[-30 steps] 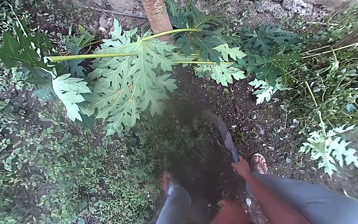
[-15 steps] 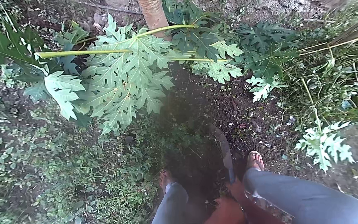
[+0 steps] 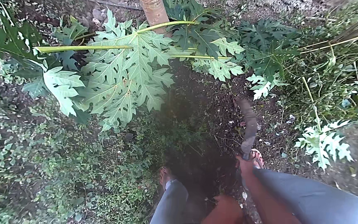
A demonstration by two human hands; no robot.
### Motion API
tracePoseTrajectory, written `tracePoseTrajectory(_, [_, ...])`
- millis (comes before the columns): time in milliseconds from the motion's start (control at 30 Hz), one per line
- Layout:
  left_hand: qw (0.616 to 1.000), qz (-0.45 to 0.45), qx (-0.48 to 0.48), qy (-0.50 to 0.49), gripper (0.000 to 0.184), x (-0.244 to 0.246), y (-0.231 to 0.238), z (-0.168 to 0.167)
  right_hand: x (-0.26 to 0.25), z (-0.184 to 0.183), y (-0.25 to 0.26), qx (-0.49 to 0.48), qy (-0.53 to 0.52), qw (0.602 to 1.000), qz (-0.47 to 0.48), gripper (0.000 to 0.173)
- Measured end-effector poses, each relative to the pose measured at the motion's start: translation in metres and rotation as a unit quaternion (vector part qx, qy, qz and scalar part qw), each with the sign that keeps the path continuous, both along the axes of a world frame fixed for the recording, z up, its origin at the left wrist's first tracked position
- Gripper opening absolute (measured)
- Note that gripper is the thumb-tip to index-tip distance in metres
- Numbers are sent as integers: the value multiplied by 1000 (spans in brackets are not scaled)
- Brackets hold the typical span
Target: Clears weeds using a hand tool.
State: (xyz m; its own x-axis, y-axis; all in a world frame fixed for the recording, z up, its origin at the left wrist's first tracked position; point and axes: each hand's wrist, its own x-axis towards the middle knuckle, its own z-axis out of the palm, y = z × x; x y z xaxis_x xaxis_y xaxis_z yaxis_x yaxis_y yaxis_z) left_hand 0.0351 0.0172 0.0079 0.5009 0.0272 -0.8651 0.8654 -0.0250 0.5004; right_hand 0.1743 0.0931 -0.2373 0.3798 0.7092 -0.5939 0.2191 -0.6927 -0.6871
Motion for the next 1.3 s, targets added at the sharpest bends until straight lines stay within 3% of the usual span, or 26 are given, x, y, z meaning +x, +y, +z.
tracePoseTrajectory(67, [1000,-4,1,2,44,3,-1,-5,-27,3,9,-5,25,996,-81,21])
tracePoseTrajectory(100, [1000,-14,4,2,43,5,-2,-10,-35,1,7,-23,27,996,-77,22])
tracePoseTrajectory(167, [1000,-23,2,8,40,10,-3,-15,-33,-9,-11,-102,-29,994,40,22])
tracePoseTrajectory(233, [1000,-27,0,12,36,12,-5,-21,-10,-21,-31,-228,-119,939,230,31])
tracePoseTrajectory(267, [1000,-26,-2,9,36,11,-4,-22,1,-26,-41,-267,-148,908,286,37])
tracePoseTrajectory(333, [1000,-25,-2,-1,37,11,-3,-29,23,-35,-58,-274,-177,888,325,41])
tracePoseTrajectory(433, [1000,-20,-20,0,37,4,4,-16,36,-36,-66,-225,-147,925,269,38])
tracePoseTrajectory(533, [1000,-25,-14,-2,38,5,0,-19,11,-28,-53,-117,-43,987,103,25])
tracePoseTrajectory(633, [999,-31,5,-9,43,8,-5,-24,-27,-24,-29,-86,27,996,-1,15])
tracePoseTrajectory(700, [999,-32,4,-6,42,9,-5,-26,-27,-27,-28,-148,-34,984,95,20])
tracePoseTrajectory(767, [999,-32,3,-2,40,9,-3,-27,-8,-29,-27,-247,-117,927,257,35])
tracePoseTrajectory(833, [1000,-25,-4,2,41,7,0,-25,16,-30,-26,-258,-161,892,333,41])
tracePoseTrajectory(900, [1000,-3,-10,7,44,7,-2,-23,34,-24,-21,-221,-163,903,331,39])
tracePoseTrajectory(967, [1000,7,-12,5,44,4,0,-17,31,-16,-7,-160,-135,943,259,35])
tracePoseTrajectory(1067, [1000,-5,-20,12,41,-1,5,-2,-17,-6,30,-49,-13,997,61,20])
tracePoseTrajectory(1167, [1000,-16,-5,14,39,5,-2,-19,-74,4,64,-26,92,995,-40,10])
tracePoseTrajectory(1233, [1000,-3,6,16,36,11,-9,-32,-87,-6,66,-80,34,995,47,13])
tracePoseTrajectory(1300, [1000,-10,10,20,36,14,-11,-39,-80,-17,56,-180,-67,958,214,30])
